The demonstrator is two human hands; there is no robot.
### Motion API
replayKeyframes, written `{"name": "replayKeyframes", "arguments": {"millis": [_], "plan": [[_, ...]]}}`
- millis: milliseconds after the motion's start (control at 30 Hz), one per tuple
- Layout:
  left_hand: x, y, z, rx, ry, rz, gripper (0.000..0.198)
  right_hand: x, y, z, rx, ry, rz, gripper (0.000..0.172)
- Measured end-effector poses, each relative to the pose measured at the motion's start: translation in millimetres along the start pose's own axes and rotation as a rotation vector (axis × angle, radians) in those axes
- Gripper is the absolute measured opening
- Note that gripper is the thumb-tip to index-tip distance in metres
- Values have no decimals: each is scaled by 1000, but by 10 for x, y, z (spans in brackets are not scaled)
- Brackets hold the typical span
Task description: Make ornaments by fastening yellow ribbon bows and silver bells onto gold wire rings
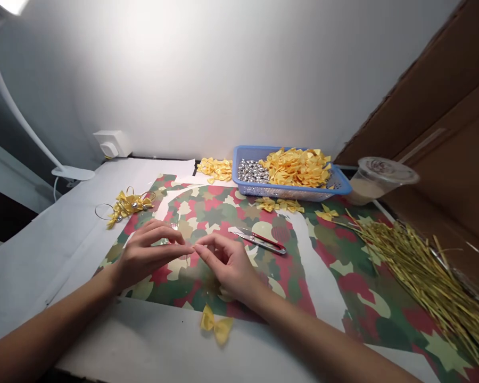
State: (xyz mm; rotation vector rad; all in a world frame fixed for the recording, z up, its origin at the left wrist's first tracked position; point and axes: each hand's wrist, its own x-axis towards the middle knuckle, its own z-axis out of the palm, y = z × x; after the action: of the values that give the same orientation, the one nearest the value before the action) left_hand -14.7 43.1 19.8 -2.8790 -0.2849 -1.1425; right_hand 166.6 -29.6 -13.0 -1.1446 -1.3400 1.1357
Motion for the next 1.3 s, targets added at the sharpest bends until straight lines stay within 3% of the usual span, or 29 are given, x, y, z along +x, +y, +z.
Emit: {"name": "replayKeyframes", "arguments": {"millis": [67, 167, 200, 267, 367, 567, 800, 1133, 1300], "plan": [[5, 14, 1, -209, 31, -187, 22, 8, -3, 4, -5, -17, -21, 28], [17, 33, 3, -676, 74, -701, 3, 19, 10, 8, -47, -39, -79, 32], [22, 37, 4, -771, 69, -822, 9, 21, 17, 9, -72, -45, -97, 34], [30, 36, 10, -876, 29, -955, 21, 23, 28, 14, -115, -58, -124, 37], [29, 15, 25, -975, -50, -1034, 34, 24, 26, 31, -154, -44, -156, 39], [26, 1, -21, -1054, -192, -1128, 33, 32, 5, 94, -264, 54, -222, 34], [55, 41, -89, -970, -328, -1181, 28, 4, -17, 124, -382, 120, -349, 25], [17, 47, -103, -973, -583, -1051, 28, 39, -8, 109, -448, 83, -389, 27], [14, 36, -78, -1012, -612, -996, 34, 58, -27, 64, -452, 66, -373, 30]]}}
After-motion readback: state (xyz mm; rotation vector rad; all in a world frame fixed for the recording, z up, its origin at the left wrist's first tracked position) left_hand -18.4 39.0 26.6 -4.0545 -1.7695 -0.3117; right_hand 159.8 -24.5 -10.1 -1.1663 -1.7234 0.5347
